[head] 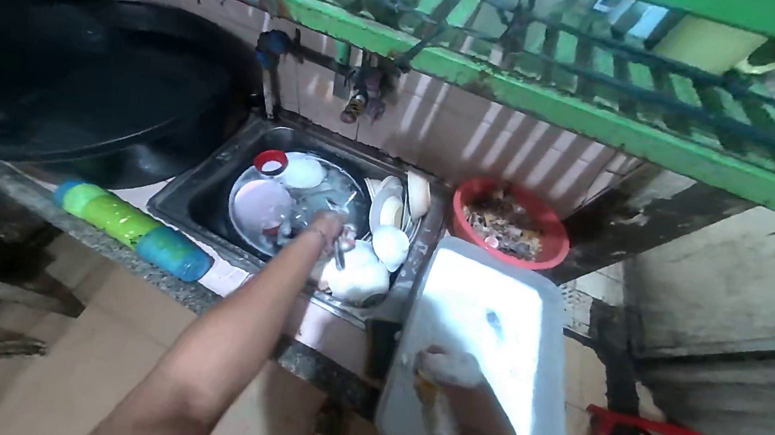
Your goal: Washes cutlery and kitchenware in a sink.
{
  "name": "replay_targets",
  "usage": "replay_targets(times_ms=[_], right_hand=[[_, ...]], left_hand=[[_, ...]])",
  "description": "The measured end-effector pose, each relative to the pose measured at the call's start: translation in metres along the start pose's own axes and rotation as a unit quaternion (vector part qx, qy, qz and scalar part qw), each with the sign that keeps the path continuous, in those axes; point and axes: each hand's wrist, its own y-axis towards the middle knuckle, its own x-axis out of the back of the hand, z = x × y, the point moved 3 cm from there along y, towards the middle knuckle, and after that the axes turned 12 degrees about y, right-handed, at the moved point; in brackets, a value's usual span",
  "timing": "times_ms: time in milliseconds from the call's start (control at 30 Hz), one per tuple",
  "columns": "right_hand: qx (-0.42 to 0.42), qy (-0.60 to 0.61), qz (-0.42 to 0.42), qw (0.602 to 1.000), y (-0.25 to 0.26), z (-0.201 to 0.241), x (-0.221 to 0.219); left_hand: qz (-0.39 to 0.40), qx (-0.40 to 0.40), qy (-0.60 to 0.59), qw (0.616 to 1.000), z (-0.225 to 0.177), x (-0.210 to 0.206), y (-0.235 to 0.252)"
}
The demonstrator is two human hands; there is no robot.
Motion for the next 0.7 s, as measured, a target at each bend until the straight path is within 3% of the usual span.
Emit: replay_targets(times_ms=[100,200,300,367,467,533,600,700], right_hand=[[-0.005,-0.008,-0.076,0.997,-0.008,0.001,0.036],[-0.010,0.032,-0.178,0.984,-0.017,-0.014,0.072],[0.004,0.027,-0.266,0.964,-0.029,-0.027,0.099],[0.000,0.031,-0.293,0.956,-0.031,-0.038,0.113],[0.004,0.018,-0.301,0.953,-0.034,-0.043,0.116],[0.011,-0.023,-0.292,0.956,-0.030,-0.043,0.116],[0.013,-0.057,-0.314,0.948,-0.021,-0.043,0.117],[0.009,-0.119,-0.329,0.937,-0.018,-0.041,0.115]], left_hand=[[-0.045,-0.058,0.251,0.965,-0.023,0.020,0.005],[-0.090,-0.185,0.213,0.955,-0.053,-0.016,-0.037],[0.002,-0.336,0.113,0.935,-0.070,-0.097,-0.083],[0.096,-0.372,0.204,0.901,-0.077,-0.149,-0.110],[0.127,-0.267,0.442,0.847,-0.064,-0.209,-0.112],[0.108,-0.192,0.504,0.835,-0.044,-0.236,-0.094],[0.101,-0.177,0.547,0.812,-0.027,-0.255,-0.083],[0.179,-0.211,0.619,0.735,-0.016,-0.273,-0.105]])
